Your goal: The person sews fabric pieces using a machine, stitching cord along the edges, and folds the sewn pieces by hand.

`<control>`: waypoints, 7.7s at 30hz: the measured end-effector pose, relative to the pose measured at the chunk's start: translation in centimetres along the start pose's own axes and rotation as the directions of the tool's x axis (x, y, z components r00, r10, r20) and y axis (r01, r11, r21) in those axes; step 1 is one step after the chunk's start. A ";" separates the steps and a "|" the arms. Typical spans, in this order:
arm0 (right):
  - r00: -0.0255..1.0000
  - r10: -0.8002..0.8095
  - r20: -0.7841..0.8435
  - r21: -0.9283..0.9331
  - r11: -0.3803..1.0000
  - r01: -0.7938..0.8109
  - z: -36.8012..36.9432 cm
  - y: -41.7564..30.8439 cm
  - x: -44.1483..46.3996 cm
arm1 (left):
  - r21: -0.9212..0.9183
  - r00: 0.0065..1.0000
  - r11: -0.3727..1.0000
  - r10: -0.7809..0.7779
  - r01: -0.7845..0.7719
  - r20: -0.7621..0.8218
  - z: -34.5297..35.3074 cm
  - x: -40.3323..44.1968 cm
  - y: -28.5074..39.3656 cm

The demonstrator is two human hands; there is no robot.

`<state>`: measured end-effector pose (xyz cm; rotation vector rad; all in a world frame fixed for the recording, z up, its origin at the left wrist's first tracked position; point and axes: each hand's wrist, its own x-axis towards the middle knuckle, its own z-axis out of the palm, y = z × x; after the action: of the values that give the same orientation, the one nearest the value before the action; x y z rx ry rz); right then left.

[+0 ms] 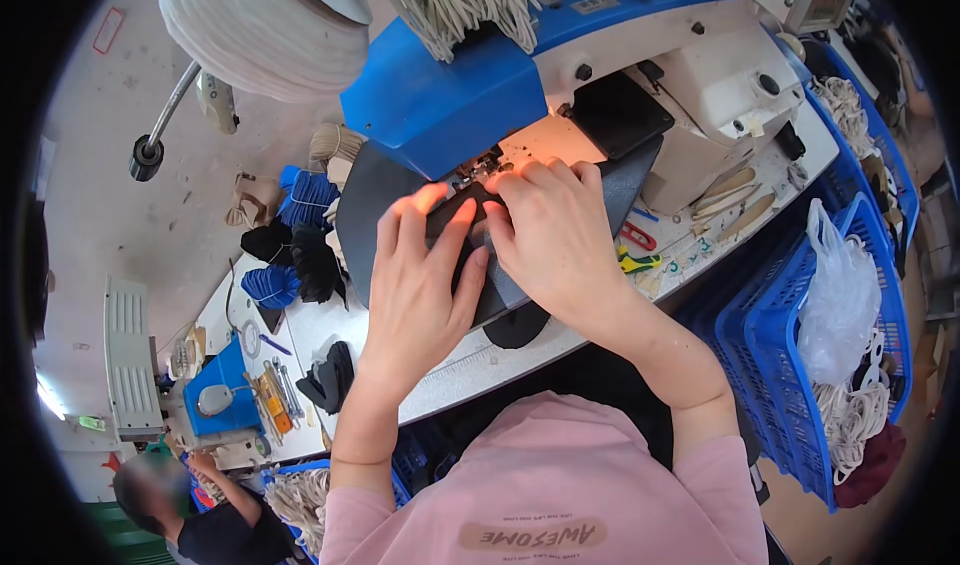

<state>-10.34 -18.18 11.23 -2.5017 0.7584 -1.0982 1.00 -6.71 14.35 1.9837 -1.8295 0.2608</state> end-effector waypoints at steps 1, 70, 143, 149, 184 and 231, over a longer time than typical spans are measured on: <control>1.000 -0.003 -0.001 -0.006 1.000 0.003 0.0 0.0 0.0 | -0.003 1.000 1.000 0.001 -0.001 -0.005 0.0 0.0 0.0; 0.994 -0.085 0.067 -0.079 0.993 0.090 0.0 0.0 -0.2 | -0.067 0.992 0.990 0.127 -0.126 0.004 0.0 3.1 -6.2; 0.789 -0.471 0.395 0.108 0.876 0.469 -3.5 1.6 2.6 | -0.040 0.965 0.965 0.259 -0.261 -0.048 0.5 -3.4 0.4; 0.857 -0.403 0.322 0.282 0.905 0.319 -3.3 2.3 2.3 | -0.041 0.966 0.966 0.253 -0.255 -0.054 0.5 -3.5 0.4; 0.885 -0.432 0.172 0.405 0.850 0.336 -3.3 3.4 0.8 | 0.075 0.953 0.951 0.296 -0.301 0.065 -0.1 -2.4 0.7; 0.952 -0.202 0.228 0.179 0.970 0.163 -4.6 1.4 0.6 | -0.295 0.986 0.947 0.155 -0.130 0.066 -1.1 -2.2 0.9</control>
<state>-13.95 -19.97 13.96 -2.5447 0.3606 -0.8439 0.01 -4.28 14.54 1.6890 -1.9436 -0.0539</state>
